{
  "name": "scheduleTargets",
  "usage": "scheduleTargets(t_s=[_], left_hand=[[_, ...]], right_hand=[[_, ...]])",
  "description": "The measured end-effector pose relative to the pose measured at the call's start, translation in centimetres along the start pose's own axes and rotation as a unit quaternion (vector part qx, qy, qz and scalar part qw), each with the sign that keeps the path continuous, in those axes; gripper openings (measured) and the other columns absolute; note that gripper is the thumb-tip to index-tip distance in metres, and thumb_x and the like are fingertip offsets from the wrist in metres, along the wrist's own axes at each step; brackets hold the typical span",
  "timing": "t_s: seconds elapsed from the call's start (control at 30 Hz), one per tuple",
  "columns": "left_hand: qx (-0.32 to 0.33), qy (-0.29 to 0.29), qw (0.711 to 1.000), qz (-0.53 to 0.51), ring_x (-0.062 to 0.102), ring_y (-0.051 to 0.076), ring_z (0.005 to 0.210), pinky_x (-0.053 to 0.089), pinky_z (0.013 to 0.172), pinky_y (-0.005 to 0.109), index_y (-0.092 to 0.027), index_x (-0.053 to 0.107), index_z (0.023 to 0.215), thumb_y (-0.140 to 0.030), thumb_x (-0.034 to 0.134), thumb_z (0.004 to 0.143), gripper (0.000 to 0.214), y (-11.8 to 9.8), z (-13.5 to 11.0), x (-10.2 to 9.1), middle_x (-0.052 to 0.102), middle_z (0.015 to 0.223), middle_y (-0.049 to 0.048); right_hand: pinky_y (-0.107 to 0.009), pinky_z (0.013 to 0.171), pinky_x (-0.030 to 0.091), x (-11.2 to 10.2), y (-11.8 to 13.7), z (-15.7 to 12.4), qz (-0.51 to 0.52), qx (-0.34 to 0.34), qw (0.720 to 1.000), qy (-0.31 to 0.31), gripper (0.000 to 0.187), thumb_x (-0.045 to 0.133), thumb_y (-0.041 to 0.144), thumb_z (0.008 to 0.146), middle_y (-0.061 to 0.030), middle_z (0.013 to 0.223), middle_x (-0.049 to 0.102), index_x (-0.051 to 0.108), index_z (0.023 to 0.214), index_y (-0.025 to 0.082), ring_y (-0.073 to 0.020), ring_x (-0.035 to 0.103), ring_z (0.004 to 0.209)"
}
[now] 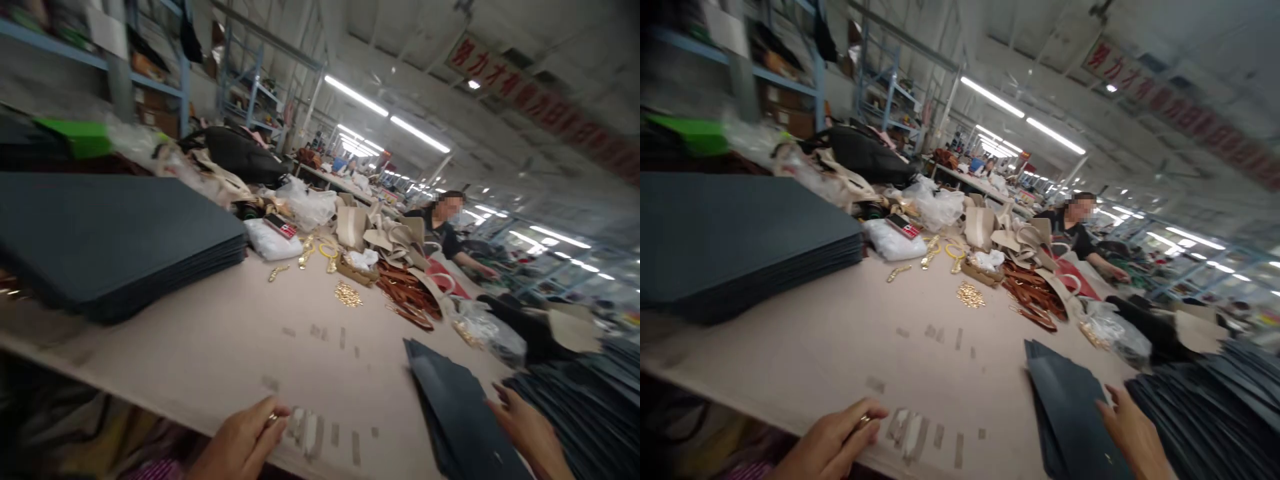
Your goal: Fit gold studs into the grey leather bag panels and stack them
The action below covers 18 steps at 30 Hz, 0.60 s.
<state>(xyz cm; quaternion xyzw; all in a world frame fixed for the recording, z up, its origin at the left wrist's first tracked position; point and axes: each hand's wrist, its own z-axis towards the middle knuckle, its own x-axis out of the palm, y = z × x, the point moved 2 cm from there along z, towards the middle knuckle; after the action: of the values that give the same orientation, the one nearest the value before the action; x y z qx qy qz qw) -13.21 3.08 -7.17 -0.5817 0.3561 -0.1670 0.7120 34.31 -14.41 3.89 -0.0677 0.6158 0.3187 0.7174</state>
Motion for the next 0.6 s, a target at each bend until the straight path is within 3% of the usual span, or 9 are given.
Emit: scheduleTargets(t_s=[0.1, 0.17, 0.27, 0.33, 0.43, 0.6], left_hand=[[-0.031, -0.01, 0.999, 0.025, 0.063, 0.016, 0.081, 0.043, 0.074, 0.022, -0.023, 0.058, 0.103, -0.036, 0.036, 0.097, 0.026, -1.2, -0.1, -1.0, 0.067, 0.085, 0.0002], [-0.058, -0.029, 0.997, 0.036, 0.063, 0.018, 0.083, 0.043, 0.077, 0.025, -0.022, 0.056, 0.107, -0.034, 0.036, 0.097, 0.026, -1.5, -0.3, -1.4, 0.067, 0.086, 0.0015], [-0.069, -0.058, 0.995, 0.046, 0.063, 0.02, 0.088, 0.043, 0.082, 0.028, -0.022, 0.056, 0.11, -0.031, 0.037, 0.096, 0.026, -1.7, -0.8, -1.9, 0.068, 0.09, 0.0032], [-0.068, -0.075, 0.994, 0.034, 0.064, 0.02, 0.092, 0.043, 0.084, 0.028, -0.022, 0.057, 0.112, -0.028, 0.039, 0.095, 0.026, -1.9, -1.0, -2.4, 0.069, 0.094, 0.0038], [-0.036, -0.075, 0.996, -0.032, 0.064, 0.017, 0.098, 0.044, 0.086, 0.024, -0.023, 0.06, 0.107, -0.015, 0.038, 0.091, 0.028, -2.1, -1.2, -3.4, 0.07, 0.1, 0.0025], [-0.024, -0.097, 0.992, -0.08, 0.064, 0.015, 0.09, 0.045, 0.08, 0.023, -0.019, 0.061, 0.096, -0.007, 0.038, 0.088, 0.026, -1.7, -1.8, -4.9, 0.07, 0.096, 0.0026]], right_hand=[[-0.042, 0.077, 0.056, 4.8, 6.0, -4.1, 0.091, -0.088, 0.99, 0.064, 0.045, 0.059, 0.051, 0.07, -0.0128, 0.093, 0.076, 0.074, 0.1, 0.02, -0.0344, 0.071, 0.086], [-0.034, 0.079, 0.058, 7.1, 12.0, -8.7, 0.189, -0.179, 0.958, 0.123, 0.043, 0.063, 0.053, 0.072, -0.0087, 0.096, 0.076, 0.075, 0.097, 0.021, -0.0285, 0.071, 0.087], [-0.024, 0.072, 0.058, 8.7, 20.9, -16.2, 0.297, -0.345, 0.868, 0.201, 0.024, 0.063, 0.04, 0.082, -0.0051, 0.09, 0.076, 0.074, 0.094, 0.021, -0.0203, 0.072, 0.08], [-0.021, 0.069, 0.057, 8.8, 25.4, -20.1, 0.338, -0.438, 0.806, 0.21, 0.016, 0.061, 0.028, 0.086, -0.0021, 0.082, 0.074, 0.072, 0.096, 0.022, -0.0163, 0.07, 0.074], [-0.02, 0.069, 0.056, 8.9, 29.4, -23.4, 0.358, -0.534, 0.734, 0.219, 0.022, 0.058, 0.015, 0.086, 0.0005, 0.082, 0.071, 0.067, 0.104, 0.024, -0.013, 0.068, 0.073], [-0.02, 0.068, 0.055, 10.1, 31.8, -24.8, 0.366, -0.58, 0.694, 0.22, 0.024, 0.057, 0.008, 0.086, -0.0002, 0.083, 0.071, 0.065, 0.105, 0.023, -0.0127, 0.068, 0.073]])
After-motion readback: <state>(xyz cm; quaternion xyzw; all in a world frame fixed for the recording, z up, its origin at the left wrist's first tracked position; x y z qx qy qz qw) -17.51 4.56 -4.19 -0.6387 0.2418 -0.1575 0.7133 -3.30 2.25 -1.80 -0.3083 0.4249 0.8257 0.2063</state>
